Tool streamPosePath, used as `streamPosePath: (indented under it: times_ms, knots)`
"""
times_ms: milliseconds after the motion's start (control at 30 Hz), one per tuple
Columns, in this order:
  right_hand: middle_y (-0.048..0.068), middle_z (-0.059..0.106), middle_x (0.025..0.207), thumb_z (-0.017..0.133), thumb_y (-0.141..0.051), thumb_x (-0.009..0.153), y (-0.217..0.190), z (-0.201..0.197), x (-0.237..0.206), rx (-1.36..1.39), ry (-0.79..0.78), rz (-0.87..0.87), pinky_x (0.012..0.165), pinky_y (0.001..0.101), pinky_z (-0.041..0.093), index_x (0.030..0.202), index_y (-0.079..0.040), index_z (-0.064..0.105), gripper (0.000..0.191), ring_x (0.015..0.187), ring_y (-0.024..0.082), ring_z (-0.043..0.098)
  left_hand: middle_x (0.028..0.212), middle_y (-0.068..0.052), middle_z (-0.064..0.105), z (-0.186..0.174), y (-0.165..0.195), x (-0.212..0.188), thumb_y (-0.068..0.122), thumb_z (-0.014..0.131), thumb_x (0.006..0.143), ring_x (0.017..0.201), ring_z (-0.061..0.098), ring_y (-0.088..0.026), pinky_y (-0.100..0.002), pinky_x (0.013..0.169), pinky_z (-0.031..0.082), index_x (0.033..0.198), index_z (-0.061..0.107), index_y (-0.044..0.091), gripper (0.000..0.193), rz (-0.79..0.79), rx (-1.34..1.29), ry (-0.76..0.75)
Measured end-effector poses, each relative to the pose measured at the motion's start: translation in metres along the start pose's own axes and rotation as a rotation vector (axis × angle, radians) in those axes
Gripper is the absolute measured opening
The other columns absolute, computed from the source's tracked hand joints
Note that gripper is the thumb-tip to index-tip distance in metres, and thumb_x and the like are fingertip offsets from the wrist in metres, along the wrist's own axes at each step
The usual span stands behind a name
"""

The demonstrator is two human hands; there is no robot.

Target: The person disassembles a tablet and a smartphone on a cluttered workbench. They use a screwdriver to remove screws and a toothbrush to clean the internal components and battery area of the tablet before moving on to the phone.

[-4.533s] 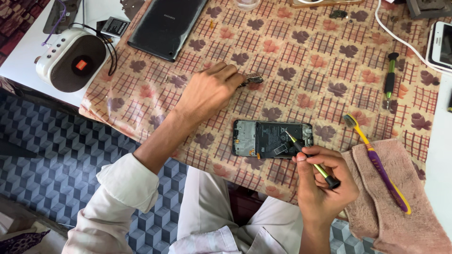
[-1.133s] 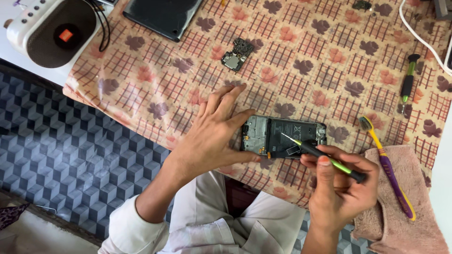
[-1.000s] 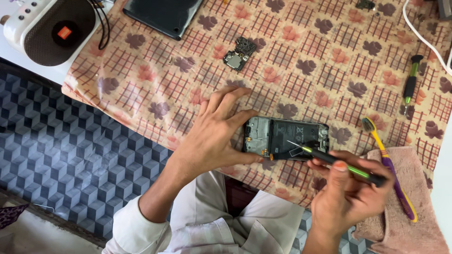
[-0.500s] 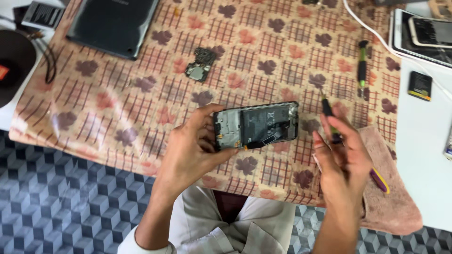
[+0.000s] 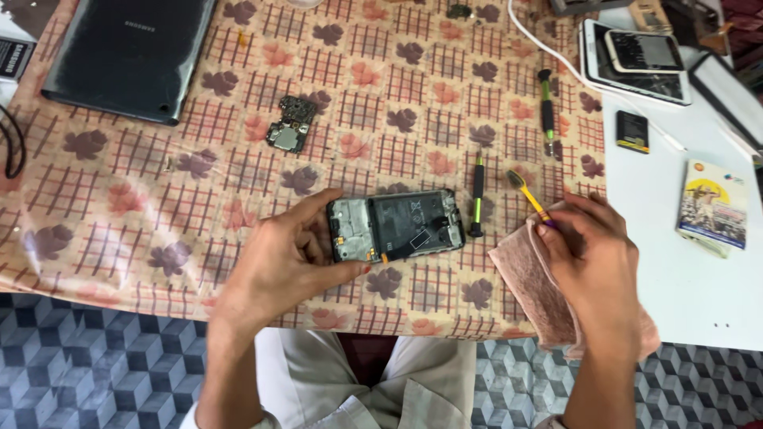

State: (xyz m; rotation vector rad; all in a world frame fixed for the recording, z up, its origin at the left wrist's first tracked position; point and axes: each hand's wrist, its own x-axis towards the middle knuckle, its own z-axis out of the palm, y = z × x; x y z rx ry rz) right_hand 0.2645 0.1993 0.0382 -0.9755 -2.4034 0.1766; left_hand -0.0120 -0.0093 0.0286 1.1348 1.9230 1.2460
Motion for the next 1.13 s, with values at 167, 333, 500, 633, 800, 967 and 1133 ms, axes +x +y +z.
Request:
streamPosePath:
  times_ms: [167, 333, 500, 633, 800, 967, 1133]
  knots:
    - [0.014, 0.073, 0.103, 0.079, -0.003, 0.093, -0.017, -0.007, -0.012, 0.159, 0.301, 0.104, 0.090, 0.0317, 0.056, 0.107, 0.003, 0.067, 0.020, 0.102, 0.024, 0.071, 0.065, -0.009, 0.075, -0.016, 0.018, -0.002, 0.035, 0.090, 0.074, 0.050, 0.070, -0.014, -0.031, 0.046, 0.052, 0.135, 0.069, 0.013, 0.068, -0.183, 0.408, -0.018]
    - [0.013, 0.074, 0.099, 0.080, 0.000, 0.094, -0.032, -0.015, -0.040, 0.366, 0.182, 0.118, 0.074, 0.0230, 0.055, 0.114, 0.006, 0.072, 0.023, 0.083, 0.015, 0.070, 0.097, -0.009, 0.079, 0.023, 0.037, -0.008, 0.036, 0.088, 0.077, 0.080, 0.073, -0.020, -0.034, 0.067, 0.059, 0.119, 0.072, 0.004, 0.055, 0.370, 0.369, 0.281]
    - [0.014, 0.073, 0.095, 0.074, -0.001, 0.104, -0.030, 0.012, -0.045, 0.284, 0.299, 0.060, 0.059, 0.0210, 0.045, 0.119, 0.006, 0.073, 0.018, 0.076, 0.014, 0.066, 0.124, -0.018, 0.066, 0.085, 0.030, 0.014, 0.046, 0.079, 0.066, 0.119, 0.063, -0.037, -0.052, 0.095, 0.054, 0.119, 0.070, 0.000, 0.071, 0.690, 0.628, 0.395]
    - [0.007, 0.065, 0.087, 0.061, -0.013, 0.118, 0.011, 0.042, -0.059, 0.339, 0.721, -0.165, 0.058, 0.0212, 0.044, 0.106, 0.001, 0.060, 0.018, 0.066, 0.012, 0.056, 0.124, -0.008, 0.067, 0.129, -0.012, -0.041, 0.021, 0.077, 0.086, 0.114, 0.061, -0.030, -0.043, 0.087, 0.054, 0.127, 0.074, 0.008, 0.042, 0.795, 0.435, 0.239]
    - [0.005, 0.057, 0.071, 0.064, -0.017, 0.107, 0.086, 0.056, -0.129, 0.615, 1.270, -0.057, 0.045, 0.0223, 0.038, 0.095, 0.001, 0.057, 0.022, 0.053, 0.010, 0.046, 0.122, -0.006, 0.071, 0.188, -0.027, -0.097, 0.015, 0.070, 0.087, 0.115, 0.071, -0.024, -0.034, 0.093, 0.060, 0.119, 0.070, 0.007, 0.033, 0.812, 0.336, -0.015]
    - [0.006, 0.062, 0.083, 0.064, -0.008, 0.109, 0.135, 0.080, -0.246, 0.462, 0.560, 0.304, 0.067, 0.0202, 0.047, 0.093, 0.003, 0.062, 0.020, 0.073, 0.008, 0.053, 0.107, -0.007, 0.074, 0.129, -0.050, -0.110, -0.001, 0.079, 0.082, 0.095, 0.074, -0.022, -0.032, 0.078, 0.061, 0.103, 0.068, 0.003, 0.024, 0.833, 0.389, 0.268]
    - [0.007, 0.071, 0.085, 0.069, -0.006, 0.098, 0.138, 0.105, -0.291, 0.675, 0.112, 0.973, 0.047, 0.0227, 0.033, 0.107, 0.005, 0.072, 0.015, 0.054, 0.007, 0.043, 0.103, -0.006, 0.077, 0.139, -0.047, -0.112, 0.001, 0.079, 0.084, 0.085, 0.077, -0.024, -0.030, 0.075, 0.061, 0.102, 0.071, 0.008, 0.020, 0.458, 0.140, -0.011]
